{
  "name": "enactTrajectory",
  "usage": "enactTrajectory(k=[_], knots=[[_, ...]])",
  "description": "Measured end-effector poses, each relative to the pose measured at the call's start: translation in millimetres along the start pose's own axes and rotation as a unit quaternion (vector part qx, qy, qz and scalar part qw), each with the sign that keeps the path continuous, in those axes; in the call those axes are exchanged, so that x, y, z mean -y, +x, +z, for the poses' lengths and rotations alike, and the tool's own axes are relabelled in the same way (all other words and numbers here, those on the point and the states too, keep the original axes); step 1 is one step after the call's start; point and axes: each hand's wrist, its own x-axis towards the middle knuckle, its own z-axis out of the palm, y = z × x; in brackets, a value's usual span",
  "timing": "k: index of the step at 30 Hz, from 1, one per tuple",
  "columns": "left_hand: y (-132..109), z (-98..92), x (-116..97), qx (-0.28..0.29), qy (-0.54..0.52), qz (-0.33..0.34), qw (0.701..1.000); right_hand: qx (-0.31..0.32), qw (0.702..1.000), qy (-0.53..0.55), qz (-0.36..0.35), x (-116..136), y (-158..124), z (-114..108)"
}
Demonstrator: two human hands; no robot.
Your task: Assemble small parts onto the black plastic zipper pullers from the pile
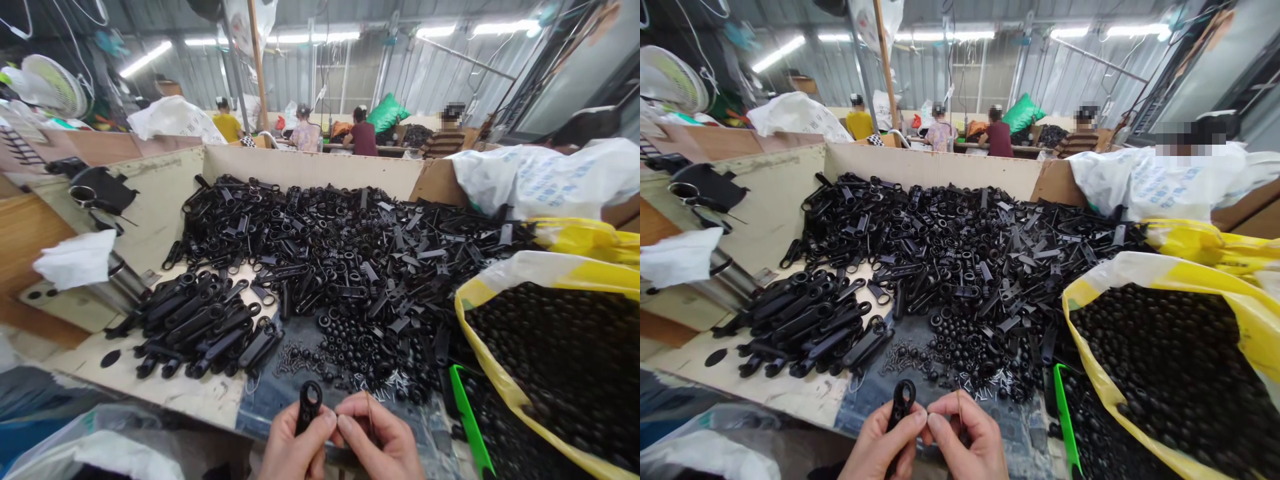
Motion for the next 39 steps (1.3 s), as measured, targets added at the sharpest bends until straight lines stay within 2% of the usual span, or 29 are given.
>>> enactTrajectory(k=[4,8,11,14,18,22,25,29,35,39], knots=[[4.0,0.2,2.3,0.017,-0.049,-0.044,0.998,-0.026,0.995,-0.024,-0.095,-8.2,-0.6,-0.4],[6.7,-1.1,6.9,0.015,-0.053,-0.073,0.996,-0.04,0.975,-0.128,-0.179,-12.3,-1.8,-6.3],[8.3,-0.4,9.1,0.014,-0.047,-0.092,0.995,-0.046,0.958,-0.187,-0.212,-11.5,-1.5,-9.5],[9.5,-0.4,8.4,0.035,-0.029,-0.094,0.995,-0.056,0.952,-0.209,-0.218,-8.5,0.1,-11.6],[9.3,-7.9,5.0,0.101,0.008,-0.034,0.994,-0.06,0.954,-0.216,-0.199,-4.2,2.3,-17.3],[9.3,-21.2,11.8,0.149,0.039,-0.041,0.987,-0.016,0.943,-0.242,-0.227,-0.2,4.3,-22.7],[11.0,-28.3,23.4,0.132,0.043,-0.056,0.989,0.04,0.917,-0.282,-0.278,6.1,8.8,-21.3],[13.5,-33.9,34.0,0.142,0.067,-0.026,0.987,0.038,0.895,-0.299,-0.328,17.1,16.7,-14.9],[16.3,-37.1,40.8,0.099,0.126,0.055,0.986,0.044,0.893,-0.315,-0.32,22.9,18.0,-12.4],[12.1,-32.3,33.4,0.143,0.125,0.078,0.979,0.039,0.899,-0.328,-0.29,17.9,13.2,-14.0]])
